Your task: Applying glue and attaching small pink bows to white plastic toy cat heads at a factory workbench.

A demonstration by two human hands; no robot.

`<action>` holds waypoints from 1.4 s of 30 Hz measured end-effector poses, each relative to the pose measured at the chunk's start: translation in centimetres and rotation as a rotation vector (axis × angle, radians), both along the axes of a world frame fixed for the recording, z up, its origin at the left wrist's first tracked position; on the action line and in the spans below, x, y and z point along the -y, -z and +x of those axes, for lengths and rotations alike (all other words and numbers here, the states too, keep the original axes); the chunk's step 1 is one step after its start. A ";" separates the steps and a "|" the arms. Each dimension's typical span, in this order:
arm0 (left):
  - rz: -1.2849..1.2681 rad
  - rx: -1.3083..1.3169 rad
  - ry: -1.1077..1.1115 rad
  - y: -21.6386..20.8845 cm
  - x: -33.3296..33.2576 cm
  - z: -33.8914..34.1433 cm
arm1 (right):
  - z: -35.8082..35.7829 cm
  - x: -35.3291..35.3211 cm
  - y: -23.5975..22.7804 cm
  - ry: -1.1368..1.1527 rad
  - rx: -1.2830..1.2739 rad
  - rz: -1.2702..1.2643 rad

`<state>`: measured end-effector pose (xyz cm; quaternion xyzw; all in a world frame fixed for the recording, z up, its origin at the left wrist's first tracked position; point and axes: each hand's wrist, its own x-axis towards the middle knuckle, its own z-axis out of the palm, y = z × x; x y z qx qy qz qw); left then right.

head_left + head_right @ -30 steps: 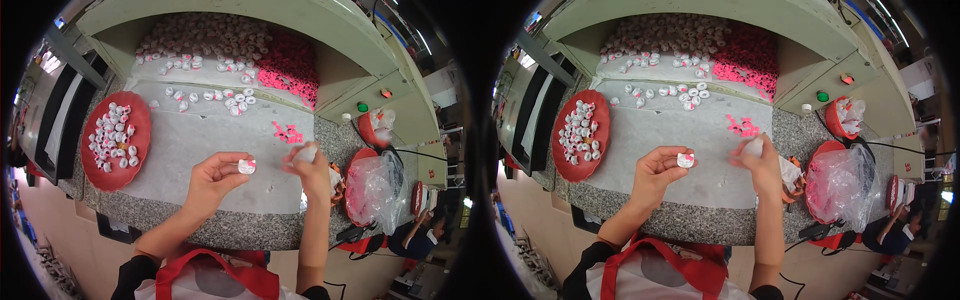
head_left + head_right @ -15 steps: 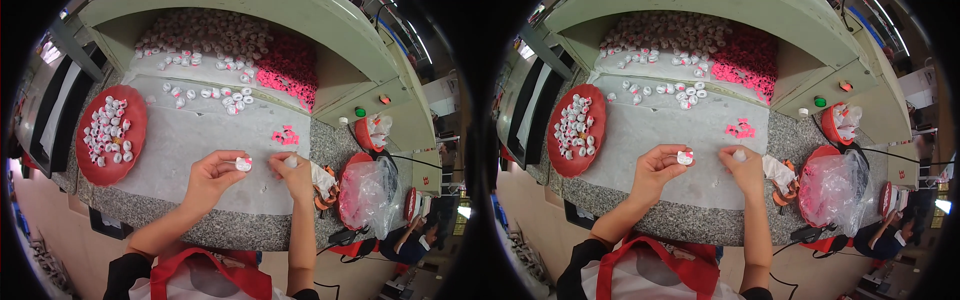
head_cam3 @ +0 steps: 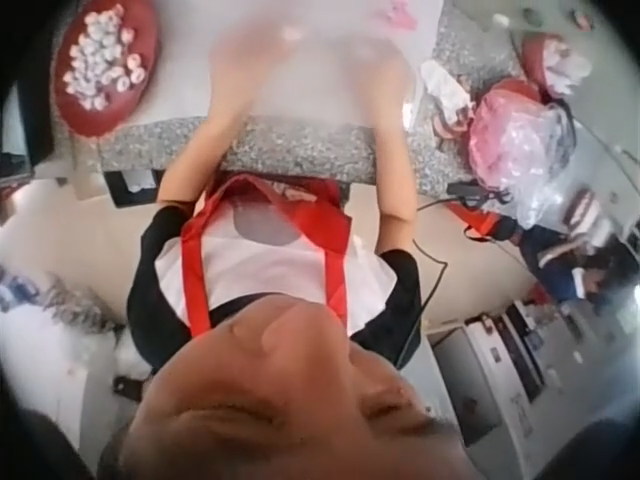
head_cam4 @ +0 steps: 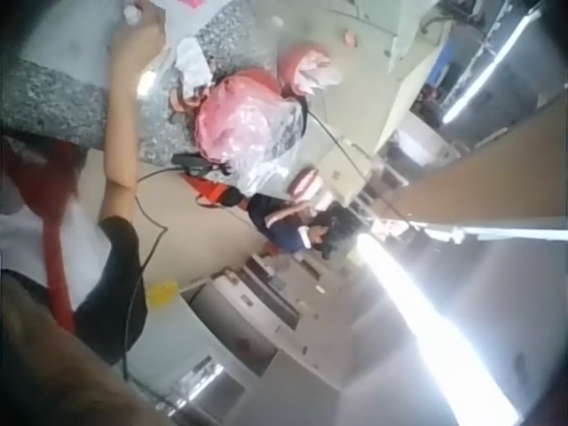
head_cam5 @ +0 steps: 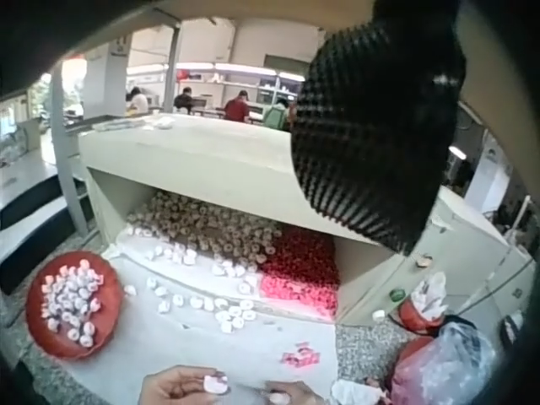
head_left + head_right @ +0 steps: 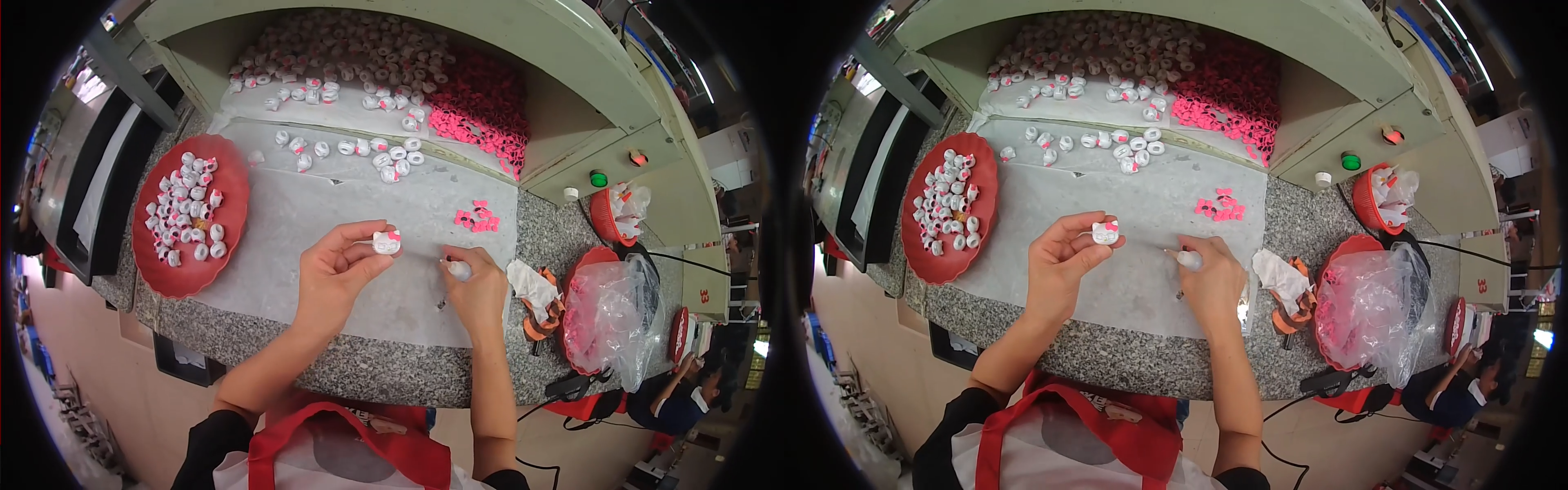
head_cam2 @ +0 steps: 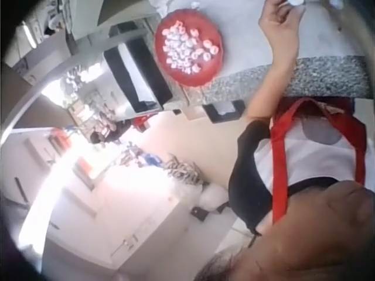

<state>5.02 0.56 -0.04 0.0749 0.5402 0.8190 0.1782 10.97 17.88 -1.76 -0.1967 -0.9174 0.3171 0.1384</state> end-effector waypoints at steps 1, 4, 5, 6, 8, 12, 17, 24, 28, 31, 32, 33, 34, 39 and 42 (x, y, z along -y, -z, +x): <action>0.000 0.002 -0.007 0.0 0.1 -0.2 | 0.0 -0.2 0.1 -0.007 0.002 0.000; 0.019 -0.013 -0.030 -0.1 0.2 -0.5 | -0.1 -0.4 0.4 -0.088 0.133 0.064; 0.015 -0.012 -0.021 -0.2 0.2 -0.4 | -0.2 -0.1 0.5 -0.032 0.091 0.075; 0.009 -0.013 -0.015 -0.1 0.2 -0.4 | -0.4 0.1 0.6 0.022 0.047 0.084; 0.008 -0.011 -0.010 -0.1 0.1 -0.3 | -0.2 0.3 0.1 0.025 0.083 0.048; 0.000 -0.005 0.002 0.2 0.0 -0.2 | -0.2 0.0 1.0 -0.066 -0.063 0.151; -0.062 -0.015 0.071 0.4 -0.5 0.8 | 1.2 0.2 -3.7 0.074 -0.052 -0.605; -0.103 -0.211 0.123 0.7 -0.9 1.5 | 2.1 2.0 -5.1 -0.236 -0.089 -0.726; -0.181 -0.350 0.130 0.6 -1.1 1.8 | 2.0 2.1 -5.2 -0.256 -0.087 -0.625; -0.177 -0.406 0.134 0.4 -1.1 1.8 | 1.8 2.3 -5.1 -0.244 -0.139 -0.585; -0.178 -0.406 0.135 0.3 -1.0 1.8 | 1.8 2.4 -5.0 -0.227 -0.169 -0.578; -0.182 -0.395 0.137 0.3 -1.0 1.8 | 1.9 2.4 -4.9 -0.226 -0.170 -0.577; -0.186 -0.384 0.140 0.3 -0.9 1.8 | 2.0 2.5 -4.8 -0.165 -0.167 -0.606; -0.172 -0.342 0.184 -0.5 -0.9 1.9 | 2.1 2.5 -4.5 -0.091 -0.158 -0.607; -0.107 -0.312 0.220 -0.1 -0.5 1.5 | 2.1 2.7 -4.4 -0.080 -0.212 -0.583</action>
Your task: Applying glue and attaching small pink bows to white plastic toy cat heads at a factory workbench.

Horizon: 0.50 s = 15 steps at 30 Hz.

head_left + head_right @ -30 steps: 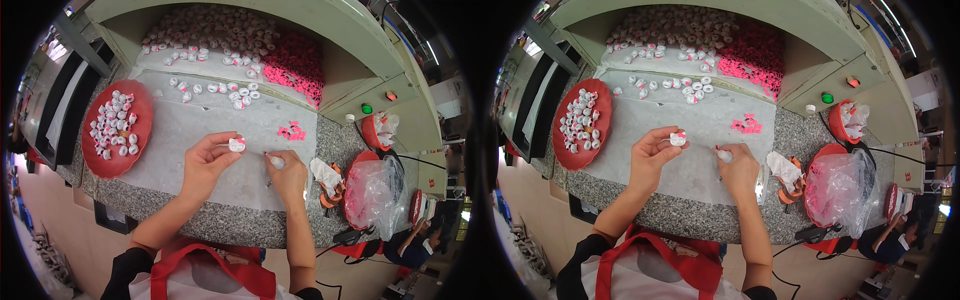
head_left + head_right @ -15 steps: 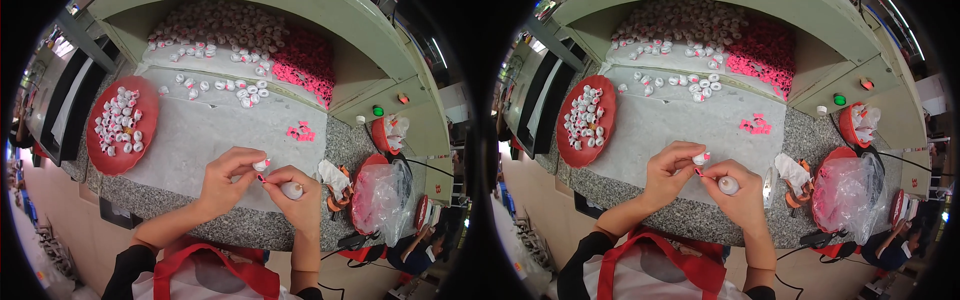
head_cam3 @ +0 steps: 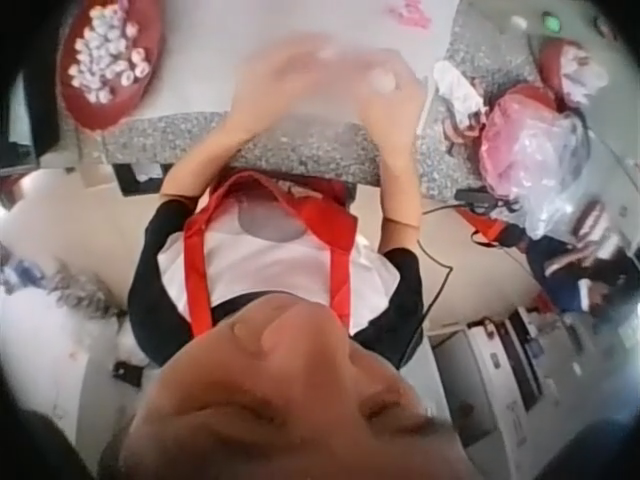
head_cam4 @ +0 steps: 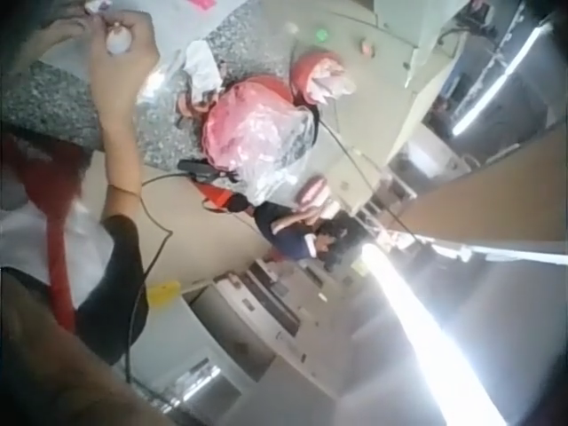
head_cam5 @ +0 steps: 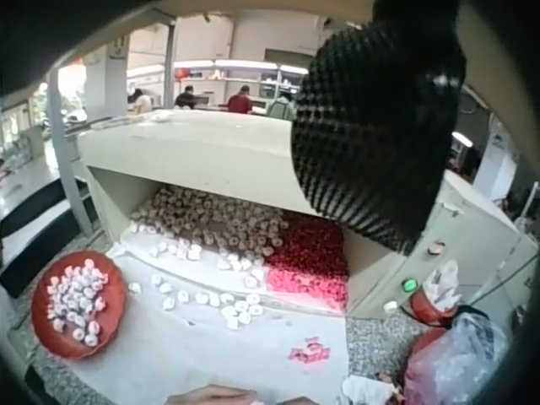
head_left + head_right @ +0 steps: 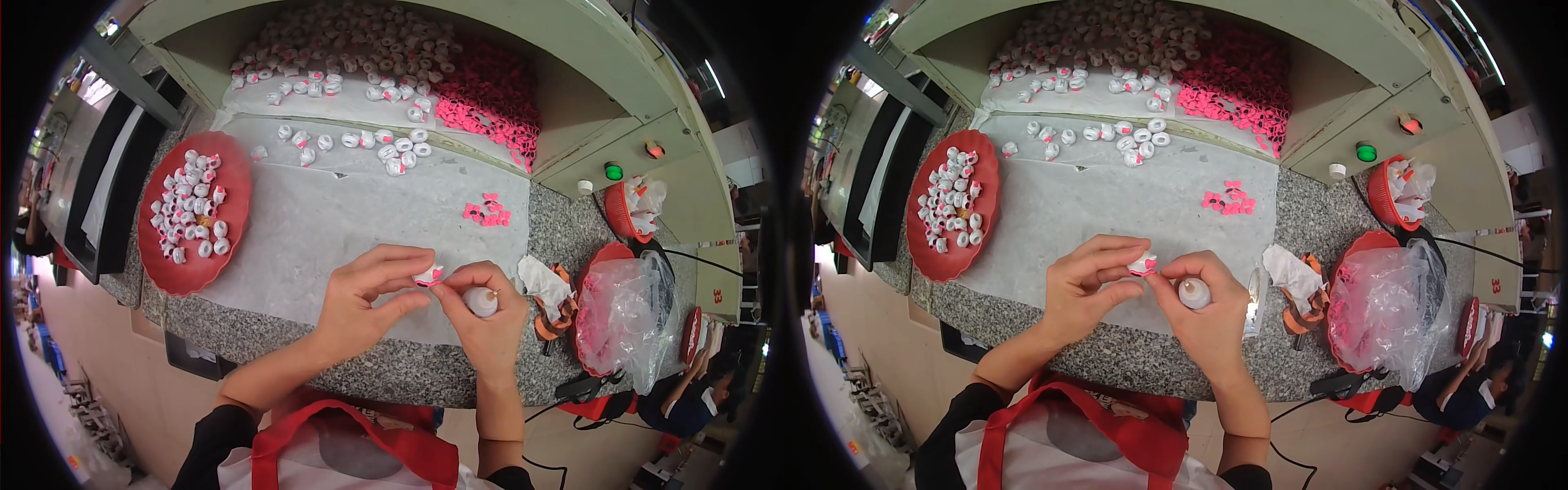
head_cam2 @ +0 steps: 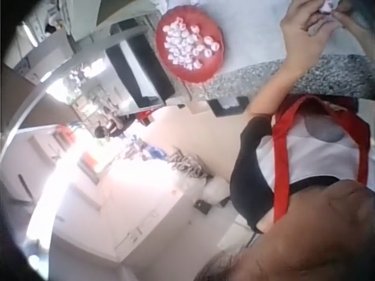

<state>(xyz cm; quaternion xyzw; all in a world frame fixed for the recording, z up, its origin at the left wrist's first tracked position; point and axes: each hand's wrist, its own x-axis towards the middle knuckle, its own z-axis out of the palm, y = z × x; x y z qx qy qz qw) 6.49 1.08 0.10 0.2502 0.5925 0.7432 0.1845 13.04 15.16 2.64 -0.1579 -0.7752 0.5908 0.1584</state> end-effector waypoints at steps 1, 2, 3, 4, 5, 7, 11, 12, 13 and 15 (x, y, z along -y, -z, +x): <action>0.041 -0.011 0.018 0.2 0.2 -0.2 | -0.1 0.1 -0.1 0.007 0.024 0.016; 0.038 -0.011 0.021 0.2 0.2 -0.1 | -0.2 0.2 -0.1 0.013 0.048 0.032; 0.089 0.056 0.029 0.2 0.1 -0.1 | -0.2 0.2 0.1 0.017 0.048 0.031; 0.139 0.123 0.036 0.2 0.0 -0.1 | -0.3 0.2 0.4 -0.027 -0.008 0.008; 0.138 0.123 0.040 0.1 -0.1 -0.1 | -0.3 0.1 0.6 -0.072 -0.063 -0.014; 0.120 0.131 0.035 0.0 -0.1 0.1 | -0.2 0.0 0.6 -0.083 -0.075 -0.019; 0.108 0.102 0.049 0.3 -0.2 0.2 | 0.1 -0.9 0.7 -0.142 -0.076 0.001; 0.090 0.124 0.047 0.3 -0.2 0.1 | 0.0 -0.8 0.7 -0.142 -0.078 0.000; 0.072 0.145 0.044 0.4 -0.1 0.0 | 0.0 -0.8 0.6 -0.135 -0.061 -0.007; 0.087 0.177 0.040 0.4 -0.2 0.1 | -0.1 -0.7 0.5 -0.128 -0.044 -0.013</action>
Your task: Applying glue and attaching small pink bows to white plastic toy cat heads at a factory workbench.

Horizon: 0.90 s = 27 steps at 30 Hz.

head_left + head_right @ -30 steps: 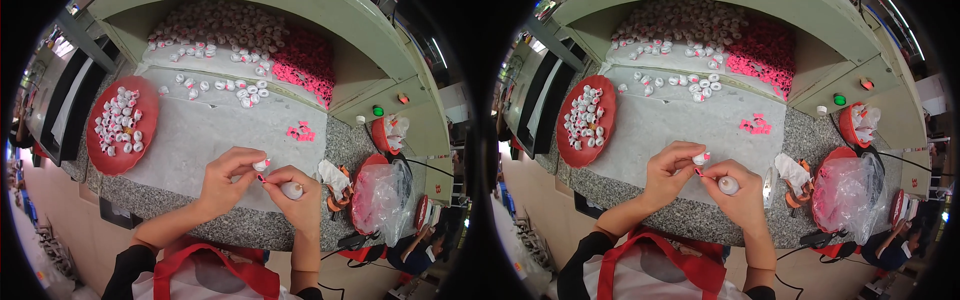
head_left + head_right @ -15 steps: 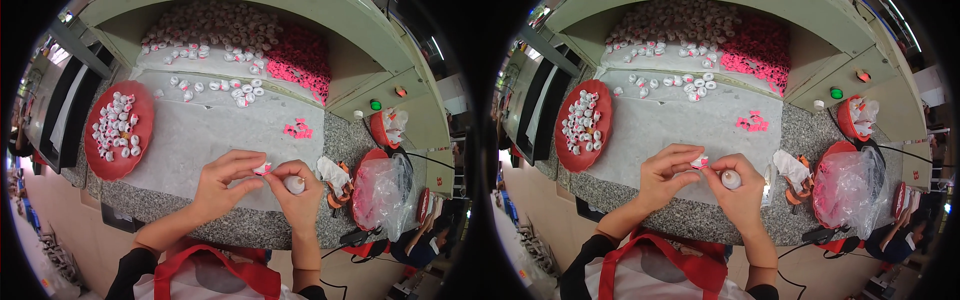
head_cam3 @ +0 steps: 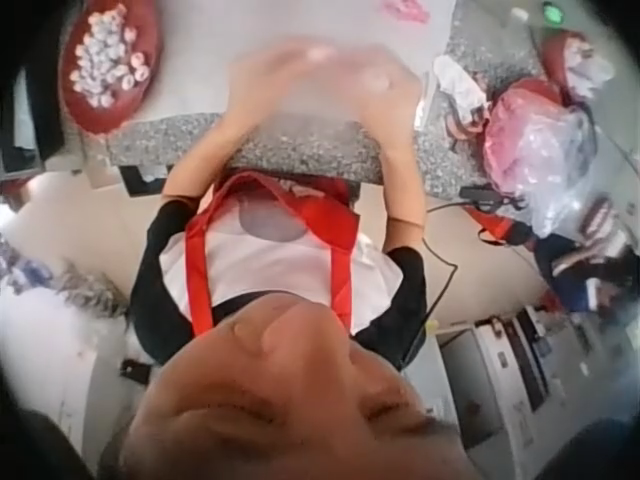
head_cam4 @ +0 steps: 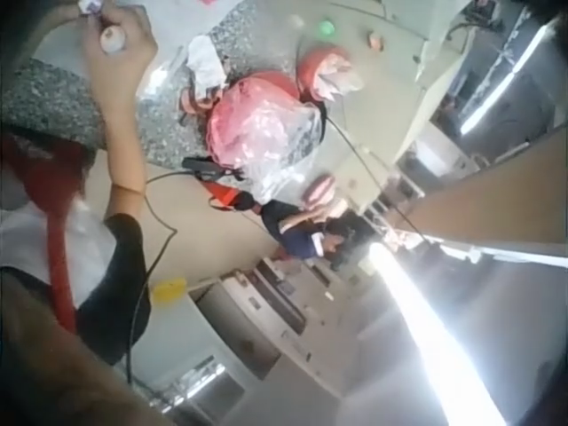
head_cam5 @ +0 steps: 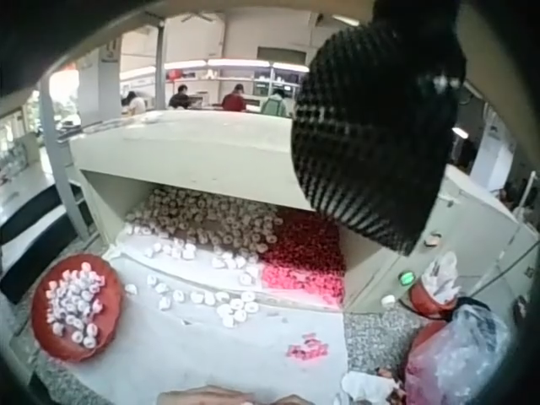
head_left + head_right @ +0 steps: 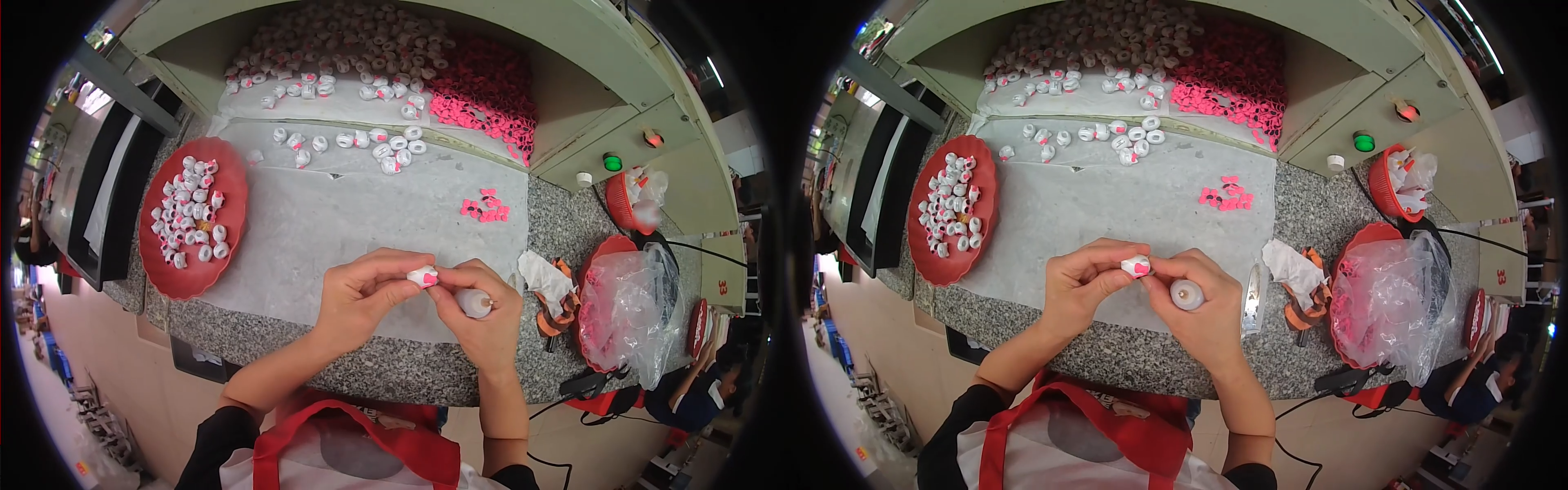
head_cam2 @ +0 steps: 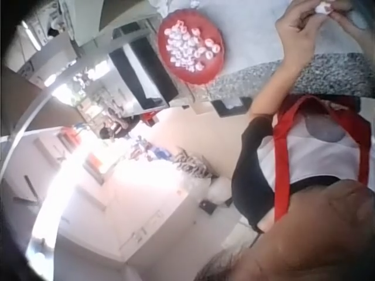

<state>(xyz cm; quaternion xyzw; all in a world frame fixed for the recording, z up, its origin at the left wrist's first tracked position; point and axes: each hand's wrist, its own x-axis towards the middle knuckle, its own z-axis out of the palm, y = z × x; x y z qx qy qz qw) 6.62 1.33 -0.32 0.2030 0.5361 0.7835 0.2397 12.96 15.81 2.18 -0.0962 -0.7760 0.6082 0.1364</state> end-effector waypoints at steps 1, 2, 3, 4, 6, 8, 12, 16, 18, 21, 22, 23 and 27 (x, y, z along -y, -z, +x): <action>0.016 0.033 -0.005 0.0 -0.1 0.1 | 0.0 0.1 0.0 0.007 0.000 -0.016; 0.015 0.033 -0.004 -0.1 -0.2 0.1 | 0.0 0.2 0.0 0.013 0.000 -0.031; 0.015 0.023 -0.026 -0.2 -0.3 0.2 | 0.0 0.2 -0.1 0.016 0.001 -0.031; 0.015 0.012 -0.048 -0.3 -0.4 0.2 | 0.0 0.3 -0.1 0.027 0.000 -0.016; -0.020 0.066 -0.036 -0.2 -0.4 0.0 | -0.1 0.1 0.1 0.039 -0.003 0.000; -0.054 0.118 -0.026 0.0 -0.2 -0.3 | -0.2 -0.4 0.3 -0.022 -0.004 0.010; 0.100 0.482 0.002 0.5 0.1 -0.3 | -0.3 0.2 -0.1 0.015 -0.062 0.080; 0.136 0.244 0.066 -0.5 0.3 -0.1 | -0.2 -0.2 1.0 -0.072 -0.153 -0.139; 0.018 0.086 0.093 -0.8 0.6 -0.2 | -0.1 -0.6 1.1 -0.093 -0.107 -0.365; -0.091 -0.056 0.117 -0.7 0.7 -0.1 | -0.2 -0.7 1.4 -0.165 -0.045 -0.448; -0.082 -0.043 0.118 -0.6 0.7 -0.1 | -0.3 -0.6 1.6 -0.138 -0.025 -0.497; -0.079 -0.043 0.115 -0.6 0.7 -0.1 | -0.3 -0.6 1.7 -0.110 -0.005 -0.544; -0.127 -0.011 0.056 -0.8 0.7 -0.1 | -0.6 -0.3 1.7 -0.090 0.084 -0.546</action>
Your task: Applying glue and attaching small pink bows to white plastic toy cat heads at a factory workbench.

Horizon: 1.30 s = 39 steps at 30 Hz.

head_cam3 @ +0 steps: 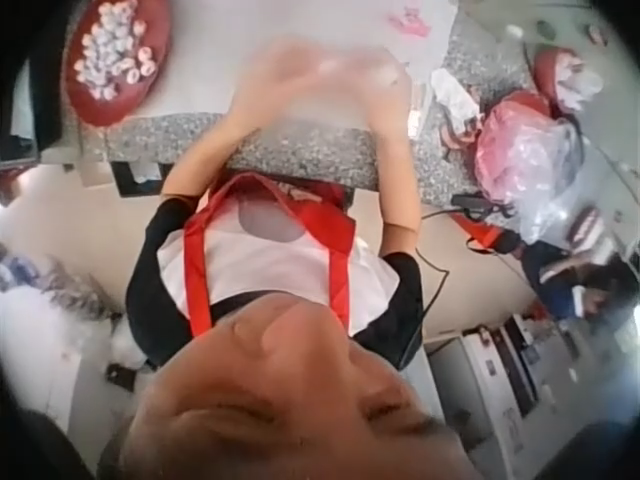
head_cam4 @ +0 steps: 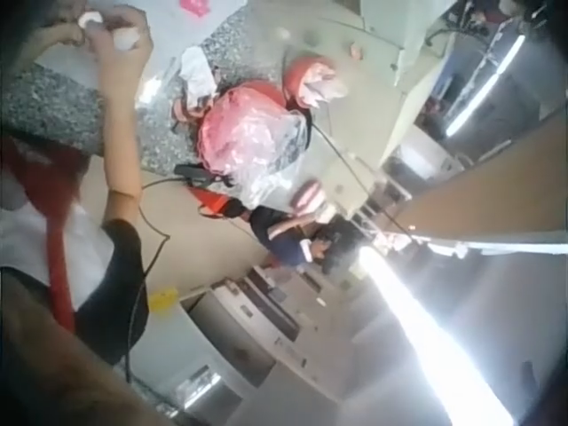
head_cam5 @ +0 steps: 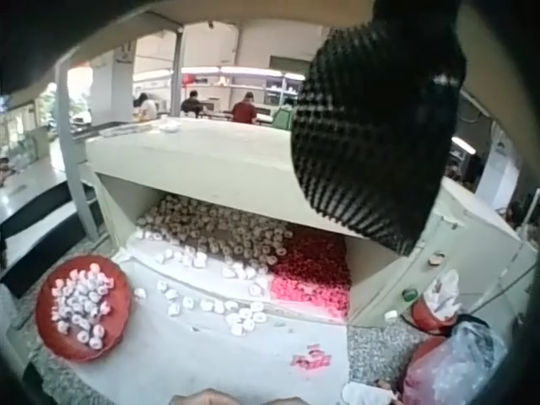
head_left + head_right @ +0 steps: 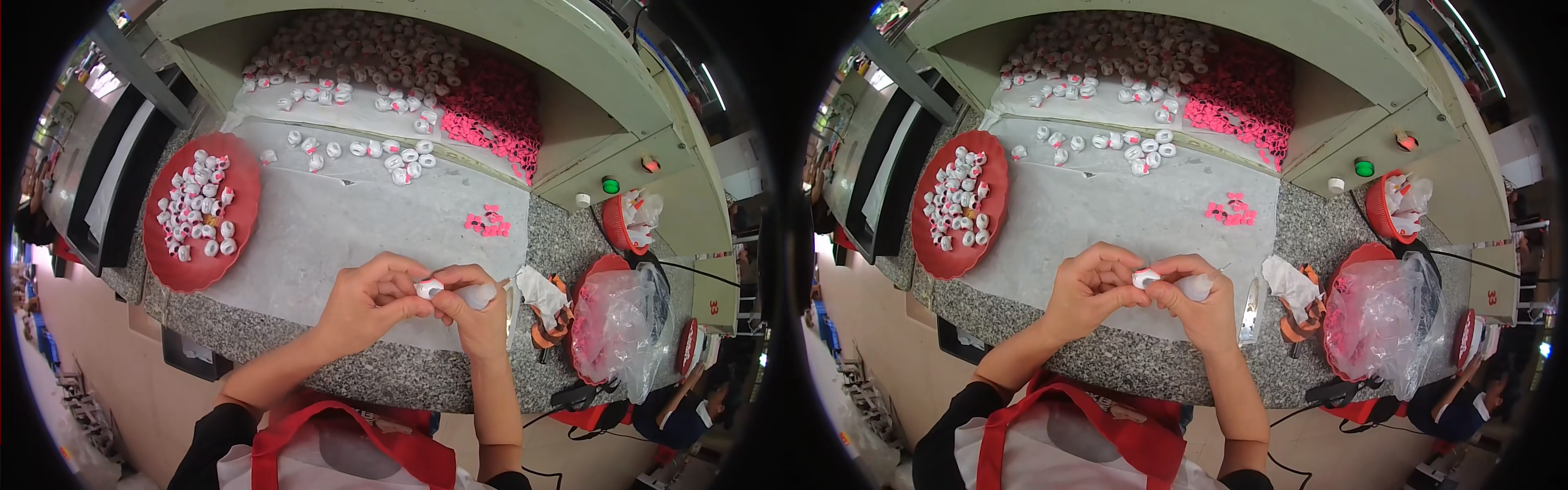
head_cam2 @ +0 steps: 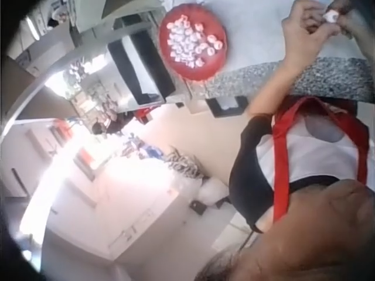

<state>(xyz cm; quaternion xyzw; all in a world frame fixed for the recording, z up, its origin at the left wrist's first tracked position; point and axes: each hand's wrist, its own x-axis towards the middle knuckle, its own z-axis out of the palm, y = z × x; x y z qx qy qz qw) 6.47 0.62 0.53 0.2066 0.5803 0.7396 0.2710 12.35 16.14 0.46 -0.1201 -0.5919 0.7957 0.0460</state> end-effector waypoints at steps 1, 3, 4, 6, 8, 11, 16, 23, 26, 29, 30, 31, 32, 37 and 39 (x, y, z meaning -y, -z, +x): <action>-0.034 -0.015 0.015 0.0 0.1 0.0 | -0.1 0.0 0.1 -0.007 -0.017 -0.011; -0.003 0.011 -0.013 0.4 0.2 0.1 | -0.3 0.2 0.4 -0.031 -0.037 -0.019; 0.022 0.037 -0.037 0.6 0.3 0.1 | -0.3 0.4 0.6 0.001 0.003 -0.021; 0.011 0.072 -0.060 0.3 0.3 -0.1 | -0.5 1.2 0.6 0.002 0.039 -0.026; -0.008 0.103 -0.099 -0.1 0.7 -0.3 | -0.8 2.2 0.6 0.077 0.059 -0.109; 0.007 0.179 -0.090 -0.3 2.0 -0.7 | -1.1 3.2 1.1 0.089 0.026 0.005; -0.409 -0.349 -0.755 -0.8 9.9 -4.7 | -0.6 3.2 1.1 0.071 0.115 0.089; -1.100 -1.098 -0.774 0.9 5.5 -11.1 | -0.3 2.7 0.5 0.106 0.095 0.160; -1.381 -1.008 -0.665 3.5 4.3 -13.1 | 0.1 1.7 0.8 0.112 0.020 0.262; -0.849 -0.495 -0.520 2.1 3.6 -11.4 | 0.6 -0.2 0.5 0.204 -0.045 0.310; -0.495 -0.214 -0.384 1.8 3.5 -10.2 | 0.7 -0.5 0.2 0.191 -0.079 0.283; -0.149 0.074 -0.237 1.6 3.3 -8.9 | 0.8 -0.7 0.1 0.226 -0.075 0.281; 0.138 0.317 -0.076 0.7 2.7 -7.0 | 0.8 -1.1 -0.3 0.243 -0.121 0.223; 0.671 0.868 0.287 1.4 -0.9 -2.7 | 0.7 -1.8 -2.7 0.371 -0.085 0.111; 0.590 0.874 0.183 0.4 -2.0 -2.0 | 1.0 -2.3 -2.2 0.389 -0.140 0.094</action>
